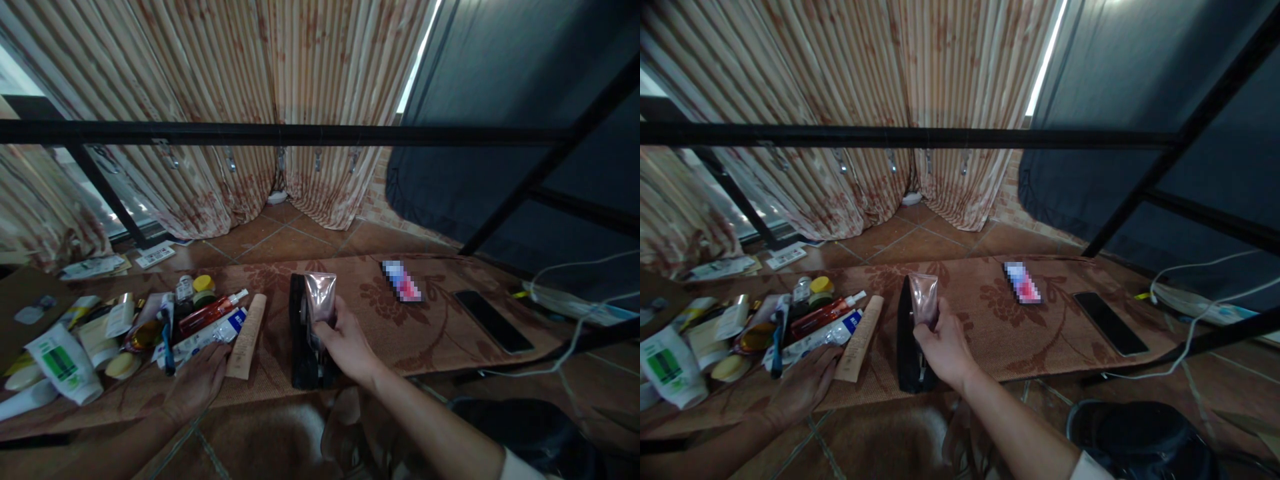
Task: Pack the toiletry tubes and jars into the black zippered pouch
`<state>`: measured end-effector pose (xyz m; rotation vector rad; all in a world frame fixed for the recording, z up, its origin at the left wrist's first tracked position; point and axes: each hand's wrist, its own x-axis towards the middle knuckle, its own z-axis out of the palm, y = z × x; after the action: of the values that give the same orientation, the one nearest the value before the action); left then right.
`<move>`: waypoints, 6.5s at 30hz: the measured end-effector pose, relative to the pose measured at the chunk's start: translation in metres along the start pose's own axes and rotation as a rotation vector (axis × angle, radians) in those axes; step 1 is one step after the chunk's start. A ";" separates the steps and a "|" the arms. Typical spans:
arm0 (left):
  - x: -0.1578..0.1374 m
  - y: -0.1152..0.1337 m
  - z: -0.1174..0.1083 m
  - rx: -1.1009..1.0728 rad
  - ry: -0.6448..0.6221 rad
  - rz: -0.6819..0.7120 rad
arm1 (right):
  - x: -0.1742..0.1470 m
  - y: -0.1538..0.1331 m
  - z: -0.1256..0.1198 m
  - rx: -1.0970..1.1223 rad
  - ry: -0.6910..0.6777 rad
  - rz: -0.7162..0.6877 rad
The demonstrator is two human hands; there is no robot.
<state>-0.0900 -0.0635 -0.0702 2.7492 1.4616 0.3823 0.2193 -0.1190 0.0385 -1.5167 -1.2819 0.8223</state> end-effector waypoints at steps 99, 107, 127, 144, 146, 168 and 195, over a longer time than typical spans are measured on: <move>0.002 0.006 -0.006 -0.051 0.012 0.021 | 0.000 0.001 -0.001 -0.126 -0.054 -0.009; 0.002 0.004 -0.004 -0.045 -0.004 0.022 | 0.001 0.002 0.000 -0.091 -0.053 -0.033; 0.003 0.008 -0.008 -0.049 0.009 0.005 | 0.000 0.000 0.000 -0.103 -0.058 -0.026; 0.004 0.009 -0.009 -0.048 0.010 0.015 | -0.001 0.000 0.000 -0.103 -0.058 -0.016; 0.004 0.008 -0.008 -0.039 0.004 0.010 | -0.001 0.000 0.000 -0.111 -0.060 -0.012; 0.002 0.005 -0.004 -0.039 -0.012 0.021 | 0.000 -0.001 0.000 -0.128 -0.069 0.000; -0.008 0.002 -0.001 0.042 0.090 0.048 | -0.002 -0.004 0.002 -0.053 -0.079 -0.016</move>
<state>-0.0927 -0.0718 -0.0706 2.8395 1.4407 0.4876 0.2152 -0.1205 0.0414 -1.5267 -1.3818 0.8513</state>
